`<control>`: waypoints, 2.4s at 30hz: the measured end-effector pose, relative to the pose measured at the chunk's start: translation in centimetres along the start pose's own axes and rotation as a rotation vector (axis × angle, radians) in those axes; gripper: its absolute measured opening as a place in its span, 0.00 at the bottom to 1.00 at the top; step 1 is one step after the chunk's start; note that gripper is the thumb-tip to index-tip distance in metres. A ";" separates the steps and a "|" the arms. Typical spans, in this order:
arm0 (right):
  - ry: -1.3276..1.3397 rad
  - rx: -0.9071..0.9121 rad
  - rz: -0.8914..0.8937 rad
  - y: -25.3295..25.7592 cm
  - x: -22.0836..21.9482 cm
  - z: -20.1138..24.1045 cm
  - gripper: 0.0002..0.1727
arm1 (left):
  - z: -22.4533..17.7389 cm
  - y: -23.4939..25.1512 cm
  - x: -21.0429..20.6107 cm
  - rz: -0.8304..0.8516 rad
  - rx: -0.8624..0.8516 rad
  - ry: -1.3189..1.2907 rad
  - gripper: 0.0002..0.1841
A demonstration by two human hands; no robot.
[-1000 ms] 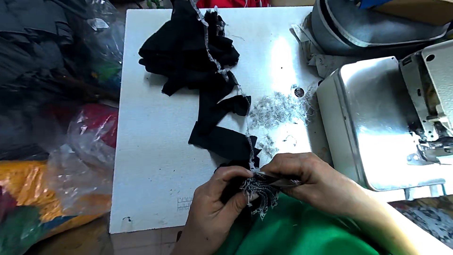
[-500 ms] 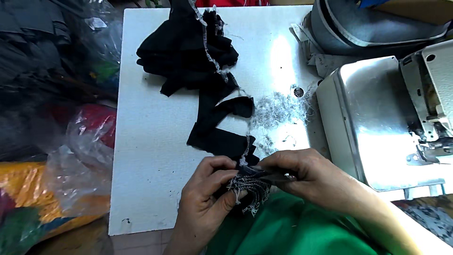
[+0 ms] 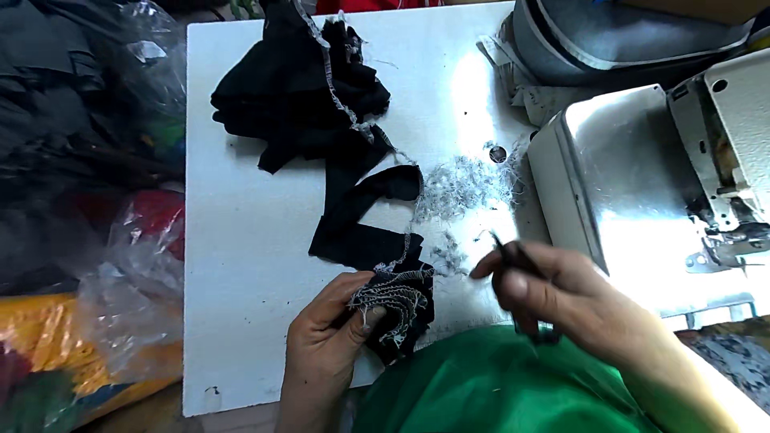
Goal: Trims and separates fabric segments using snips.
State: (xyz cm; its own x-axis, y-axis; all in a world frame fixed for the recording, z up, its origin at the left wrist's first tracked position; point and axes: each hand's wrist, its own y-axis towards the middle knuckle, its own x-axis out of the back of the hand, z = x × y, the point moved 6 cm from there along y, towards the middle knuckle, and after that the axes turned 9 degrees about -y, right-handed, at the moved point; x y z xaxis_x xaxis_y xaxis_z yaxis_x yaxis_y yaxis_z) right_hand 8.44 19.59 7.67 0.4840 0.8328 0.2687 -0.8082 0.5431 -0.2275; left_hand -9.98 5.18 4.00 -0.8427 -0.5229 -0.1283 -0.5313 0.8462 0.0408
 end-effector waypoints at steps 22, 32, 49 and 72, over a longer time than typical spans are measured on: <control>0.217 -0.273 0.294 -0.3 -4.4 -2.1 0.19 | 0.2 -0.6 -0.6 -0.079 0.010 -0.163 0.12; 0.202 -0.215 0.133 0.7 -4.0 -2.0 0.18 | 0.5 -0.8 -1.3 0.104 0.018 -0.173 0.13; -0.257 0.181 0.337 0.8 -2.7 0.1 0.27 | -0.1 -1.8 -1.2 0.375 -0.175 0.021 0.12; -0.135 0.222 0.238 2.1 -2.3 0.1 0.20 | -0.1 -2.2 -2.0 0.475 -0.193 0.096 0.13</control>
State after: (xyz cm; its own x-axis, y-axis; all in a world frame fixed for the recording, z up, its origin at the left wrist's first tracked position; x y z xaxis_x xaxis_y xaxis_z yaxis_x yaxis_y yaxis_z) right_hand 5.56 18.81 6.64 0.2366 0.9034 0.3577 -0.9534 0.2867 -0.0935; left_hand -7.09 4.34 4.26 -0.9941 -0.1008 0.0402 -0.0873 0.9628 0.2558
